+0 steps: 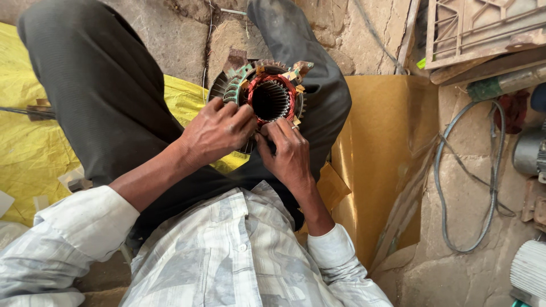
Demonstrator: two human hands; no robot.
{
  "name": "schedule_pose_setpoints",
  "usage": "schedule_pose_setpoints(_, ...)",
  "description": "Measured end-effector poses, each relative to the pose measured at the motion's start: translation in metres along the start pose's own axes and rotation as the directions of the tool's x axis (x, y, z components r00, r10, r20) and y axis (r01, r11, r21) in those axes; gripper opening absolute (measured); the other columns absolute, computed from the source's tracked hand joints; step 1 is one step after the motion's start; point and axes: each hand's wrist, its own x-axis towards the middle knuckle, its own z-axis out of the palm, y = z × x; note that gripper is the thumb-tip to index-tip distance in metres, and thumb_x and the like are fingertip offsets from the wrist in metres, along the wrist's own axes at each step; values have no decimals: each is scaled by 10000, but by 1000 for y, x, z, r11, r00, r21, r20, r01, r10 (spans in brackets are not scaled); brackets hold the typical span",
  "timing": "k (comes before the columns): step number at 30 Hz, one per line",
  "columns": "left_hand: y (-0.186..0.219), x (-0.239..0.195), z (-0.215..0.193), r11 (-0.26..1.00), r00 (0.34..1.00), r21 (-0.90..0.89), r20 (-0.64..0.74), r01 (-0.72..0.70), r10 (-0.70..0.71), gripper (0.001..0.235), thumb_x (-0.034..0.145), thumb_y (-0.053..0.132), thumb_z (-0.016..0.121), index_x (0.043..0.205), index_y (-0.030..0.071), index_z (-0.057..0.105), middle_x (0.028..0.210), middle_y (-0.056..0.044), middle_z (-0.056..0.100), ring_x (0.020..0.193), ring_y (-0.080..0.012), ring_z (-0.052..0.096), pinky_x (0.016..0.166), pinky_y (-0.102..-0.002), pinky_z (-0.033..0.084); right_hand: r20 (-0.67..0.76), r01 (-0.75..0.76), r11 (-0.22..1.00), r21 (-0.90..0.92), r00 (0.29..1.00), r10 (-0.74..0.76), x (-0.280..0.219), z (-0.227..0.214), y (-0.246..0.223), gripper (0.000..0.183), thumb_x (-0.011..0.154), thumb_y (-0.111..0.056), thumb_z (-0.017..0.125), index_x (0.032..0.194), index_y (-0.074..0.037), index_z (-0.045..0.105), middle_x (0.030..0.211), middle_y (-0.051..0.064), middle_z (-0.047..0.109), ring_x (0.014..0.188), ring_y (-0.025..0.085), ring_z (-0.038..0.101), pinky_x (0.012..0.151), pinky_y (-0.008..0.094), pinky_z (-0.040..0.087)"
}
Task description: The person uses a hammer, a metal rod, pliers, and scissors to manipulate wires and components inside an electric motor stator while sitting on the floor.
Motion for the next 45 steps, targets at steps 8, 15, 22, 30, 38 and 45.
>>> schedule_pose_setpoints(8, -5, 2, -5, 865, 925, -383, -67, 323, -375, 72, 946, 197, 701, 982, 139, 722, 913, -30, 634, 820, -242, 676, 668, -406, 510, -110, -13, 992, 129, 994, 27, -23, -1, 14, 110, 907, -53, 747, 959, -60, 650, 929, 71, 639, 850, 236, 679, 764, 374, 565)
schedule_pose_setpoints(15, -4, 2, -7, 857, 932, -448, -124, 255, -342, 102, 949, 206, 708, 1009, 124, 711, 878, -53, 624, 790, -272, 671, 632, -424, 530, -167, -228, 964, 135, 954, 249, -26, -30, 43, 159, 956, -71, 718, 1109, -31, 696, 1052, 99, 645, 878, 199, 683, 728, 346, 590)
schedule_pose_setpoints(22, -9, -4, -12, 867, 923, -427, -158, 257, -351, 106, 977, 199, 726, 980, 102, 684, 863, -67, 596, 763, -264, 661, 636, -408, 534, -133, 63, 983, -170, 987, -86, -9, -28, 58, 103, 936, -42, 755, 1013, -76, 695, 974, 55, 648, 902, 239, 673, 782, 395, 546)
schedule_pose_setpoints(30, -15, -5, -18, 870, 904, -429, -224, 245, -365, 69, 966, 141, 728, 1014, 99, 702, 884, -61, 597, 783, -259, 656, 647, -399, 525, -277, 54, 957, -283, 951, -136, -23, 4, 55, 72, 952, -8, 716, 968, -55, 663, 946, 60, 626, 876, 217, 645, 753, 390, 484)
schedule_pose_setpoints(38, -13, 0, -19, 885, 922, -407, -206, 224, -328, 77, 952, 130, 734, 1002, 91, 692, 871, -57, 590, 769, -248, 655, 633, -388, 525, -124, -86, 995, 47, 988, 91, -9, -30, 50, 86, 979, -49, 710, 1065, -49, 699, 1011, 78, 668, 926, 243, 686, 812, 360, 546)
schedule_pose_setpoints(45, -14, -2, -21, 887, 915, -397, -217, 237, -341, 74, 963, 139, 740, 1020, 106, 706, 861, -54, 584, 767, -244, 654, 629, -387, 520, 61, 140, 974, -180, 989, -131, 18, -57, 60, 100, 908, -107, 778, 987, -79, 722, 934, 28, 647, 876, 233, 653, 795, 390, 522)
